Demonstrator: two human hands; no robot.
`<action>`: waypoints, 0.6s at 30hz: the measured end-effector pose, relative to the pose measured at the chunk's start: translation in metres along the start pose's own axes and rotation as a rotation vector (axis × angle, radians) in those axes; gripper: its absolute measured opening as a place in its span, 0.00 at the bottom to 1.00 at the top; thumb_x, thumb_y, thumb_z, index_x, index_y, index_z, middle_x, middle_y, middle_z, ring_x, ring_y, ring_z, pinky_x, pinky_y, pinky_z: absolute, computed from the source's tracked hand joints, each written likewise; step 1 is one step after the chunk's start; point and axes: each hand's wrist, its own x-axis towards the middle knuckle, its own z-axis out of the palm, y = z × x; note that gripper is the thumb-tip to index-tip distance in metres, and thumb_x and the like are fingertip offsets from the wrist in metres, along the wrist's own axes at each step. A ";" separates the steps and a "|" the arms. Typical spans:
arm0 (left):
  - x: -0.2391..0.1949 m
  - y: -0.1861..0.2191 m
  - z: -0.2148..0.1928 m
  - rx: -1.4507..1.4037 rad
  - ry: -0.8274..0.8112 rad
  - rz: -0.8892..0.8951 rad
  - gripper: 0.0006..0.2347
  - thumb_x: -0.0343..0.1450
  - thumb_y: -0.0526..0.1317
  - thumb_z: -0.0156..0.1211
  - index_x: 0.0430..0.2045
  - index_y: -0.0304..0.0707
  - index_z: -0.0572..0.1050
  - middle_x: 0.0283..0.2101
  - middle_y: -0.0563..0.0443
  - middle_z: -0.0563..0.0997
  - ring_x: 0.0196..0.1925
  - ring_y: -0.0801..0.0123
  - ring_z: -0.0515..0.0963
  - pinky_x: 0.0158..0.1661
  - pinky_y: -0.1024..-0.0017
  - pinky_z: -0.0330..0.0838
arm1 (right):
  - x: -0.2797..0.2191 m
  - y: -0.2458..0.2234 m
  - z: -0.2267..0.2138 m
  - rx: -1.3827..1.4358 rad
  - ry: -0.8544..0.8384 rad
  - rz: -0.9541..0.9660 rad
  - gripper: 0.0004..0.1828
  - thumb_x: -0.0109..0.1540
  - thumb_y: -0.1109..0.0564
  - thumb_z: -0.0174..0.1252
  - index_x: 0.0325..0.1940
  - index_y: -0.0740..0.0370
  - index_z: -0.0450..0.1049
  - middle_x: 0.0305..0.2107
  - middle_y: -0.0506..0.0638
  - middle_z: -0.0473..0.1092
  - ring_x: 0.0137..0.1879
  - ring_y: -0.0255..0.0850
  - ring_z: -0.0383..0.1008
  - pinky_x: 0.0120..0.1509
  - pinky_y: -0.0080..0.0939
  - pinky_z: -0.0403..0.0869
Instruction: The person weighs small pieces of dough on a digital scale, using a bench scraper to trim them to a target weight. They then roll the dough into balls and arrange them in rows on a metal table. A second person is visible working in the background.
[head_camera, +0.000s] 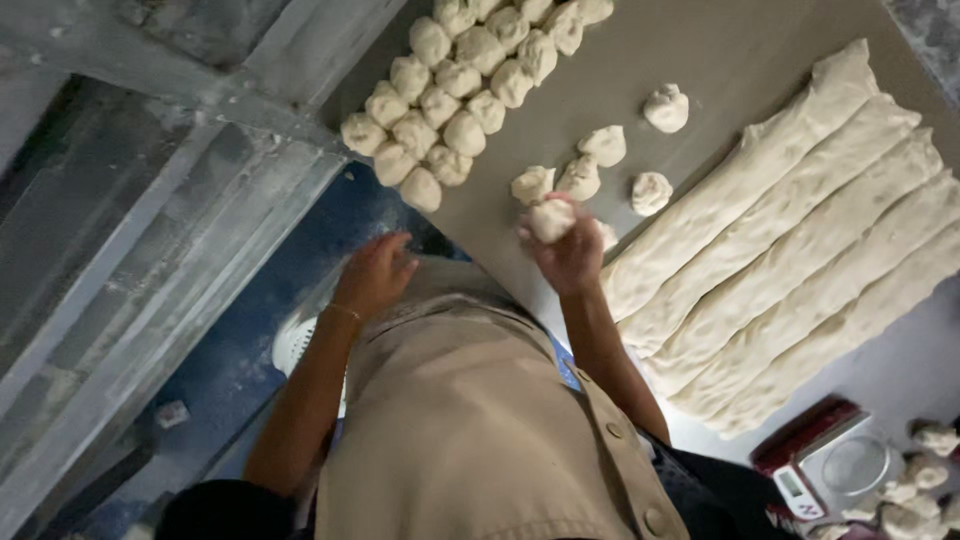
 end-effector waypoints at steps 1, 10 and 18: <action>0.004 -0.012 0.004 0.013 0.087 0.095 0.26 0.70 0.43 0.68 0.61 0.35 0.68 0.50 0.34 0.78 0.51 0.45 0.79 0.49 0.55 0.75 | -0.004 0.010 0.008 -0.045 0.074 0.035 0.16 0.63 0.54 0.55 0.53 0.60 0.69 0.41 0.55 0.74 0.45 0.47 0.79 0.49 0.42 0.82; 0.078 -0.026 0.016 0.185 0.189 0.292 0.35 0.68 0.45 0.75 0.68 0.38 0.62 0.54 0.32 0.74 0.50 0.45 0.78 0.45 0.54 0.76 | -0.059 0.079 0.051 -1.145 0.323 -0.298 0.24 0.67 0.61 0.64 0.67 0.62 0.68 0.43 0.60 0.76 0.40 0.38 0.78 0.40 0.37 0.79; 0.074 -0.020 -0.013 0.216 0.162 0.389 0.33 0.63 0.46 0.76 0.60 0.33 0.66 0.54 0.33 0.71 0.53 0.42 0.76 0.48 0.54 0.75 | -0.093 0.083 0.104 -1.481 0.208 -1.266 0.30 0.68 0.51 0.61 0.71 0.61 0.59 0.57 0.57 0.69 0.58 0.52 0.75 0.61 0.52 0.74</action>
